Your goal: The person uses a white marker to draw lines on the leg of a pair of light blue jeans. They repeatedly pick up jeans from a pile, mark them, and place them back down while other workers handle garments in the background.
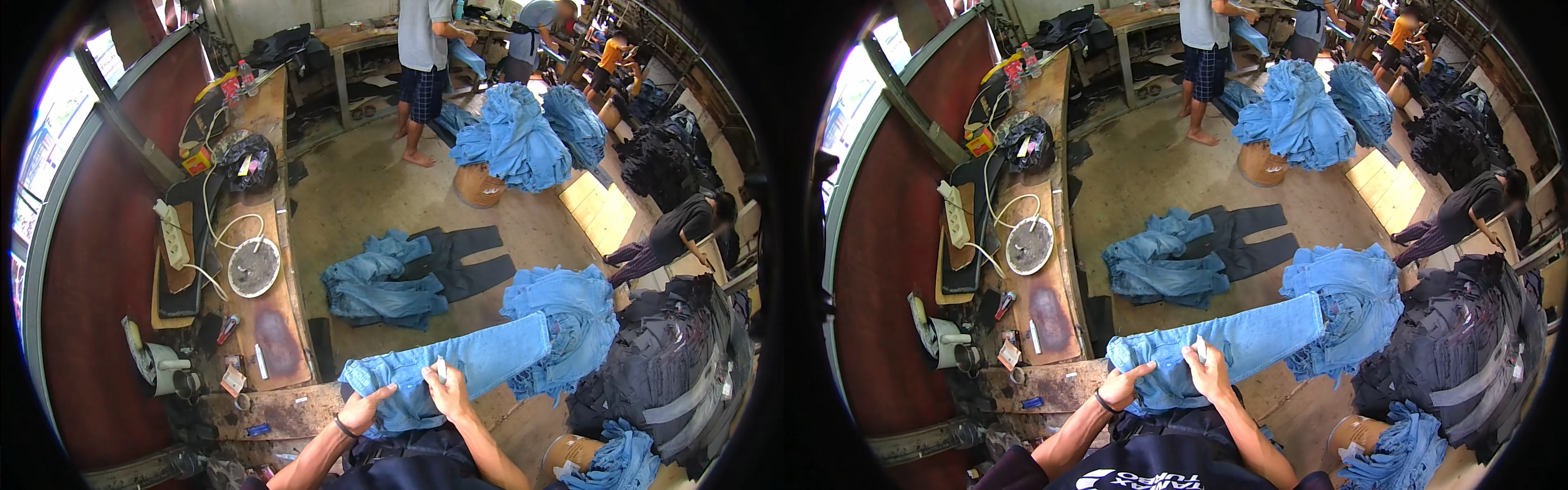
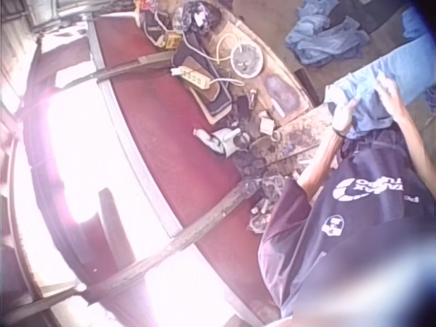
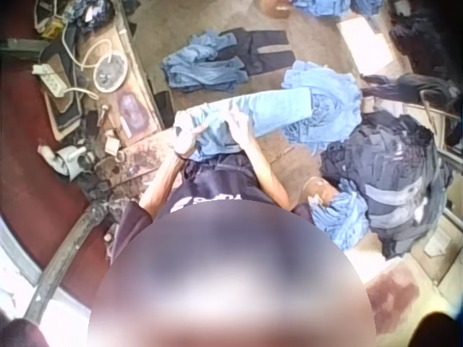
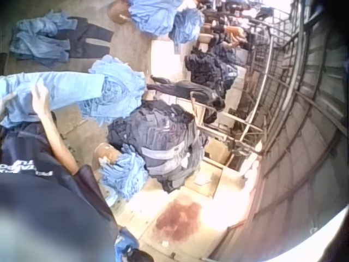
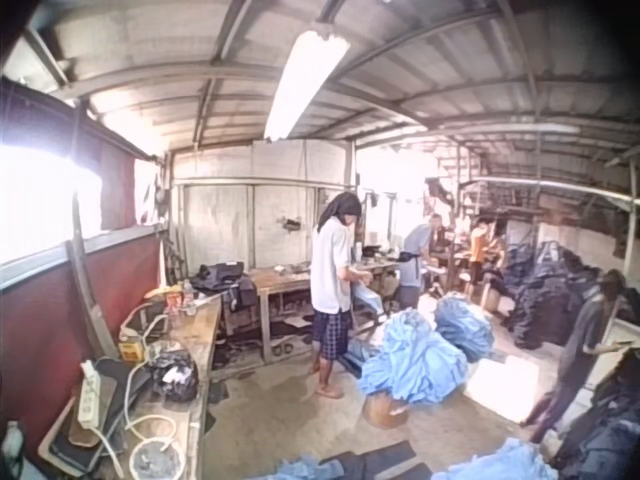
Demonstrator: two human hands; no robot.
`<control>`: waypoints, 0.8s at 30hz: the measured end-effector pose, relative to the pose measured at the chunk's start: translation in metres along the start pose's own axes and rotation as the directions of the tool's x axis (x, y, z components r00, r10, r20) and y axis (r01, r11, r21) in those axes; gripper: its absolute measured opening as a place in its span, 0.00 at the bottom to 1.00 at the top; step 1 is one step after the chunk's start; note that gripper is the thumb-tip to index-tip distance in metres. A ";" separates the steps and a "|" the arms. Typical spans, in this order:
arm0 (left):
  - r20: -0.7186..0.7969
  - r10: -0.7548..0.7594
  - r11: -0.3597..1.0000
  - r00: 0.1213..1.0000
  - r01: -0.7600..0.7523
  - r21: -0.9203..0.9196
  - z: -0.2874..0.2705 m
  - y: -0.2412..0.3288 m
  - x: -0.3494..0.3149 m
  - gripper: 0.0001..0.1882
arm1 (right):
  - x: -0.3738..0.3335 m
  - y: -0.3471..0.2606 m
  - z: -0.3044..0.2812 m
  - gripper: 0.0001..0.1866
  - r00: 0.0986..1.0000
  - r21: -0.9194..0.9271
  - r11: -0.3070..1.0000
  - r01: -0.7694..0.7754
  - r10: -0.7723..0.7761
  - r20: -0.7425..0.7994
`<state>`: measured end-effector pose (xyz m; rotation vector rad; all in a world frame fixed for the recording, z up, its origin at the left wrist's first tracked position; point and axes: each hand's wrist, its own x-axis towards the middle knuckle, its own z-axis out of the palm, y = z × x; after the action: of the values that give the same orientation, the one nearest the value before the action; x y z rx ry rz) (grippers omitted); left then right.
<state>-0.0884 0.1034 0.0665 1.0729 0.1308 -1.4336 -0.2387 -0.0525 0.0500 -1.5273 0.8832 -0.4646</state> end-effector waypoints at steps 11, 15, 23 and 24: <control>-0.093 -0.102 0.975 0.990 0.118 0.188 0.010 0.002 0.038 0.19 | 0.005 -0.023 -0.017 0.19 0.987 -0.198 0.976 0.090 -0.061 0.150; 0.067 0.074 0.943 0.995 -0.092 0.318 0.008 0.003 0.035 0.15 | 0.004 -0.027 -0.017 0.19 0.986 -0.227 0.973 0.049 -0.011 0.164; 0.029 0.030 0.951 0.999 -0.038 0.308 -0.015 0.000 0.024 0.11 | -0.001 -0.022 -0.016 0.18 0.985 -0.169 0.985 0.034 -0.005 0.170; 0.026 0.015 0.959 1.000 -0.021 0.281 -0.014 0.001 0.023 0.11 | 0.000 -0.020 -0.016 0.18 0.984 -0.156 0.988 0.002 0.026 0.178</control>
<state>-0.0756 0.0961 0.0437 1.2848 -0.1037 -1.4771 -0.2452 -0.0635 0.0725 -1.6772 0.8022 -0.2486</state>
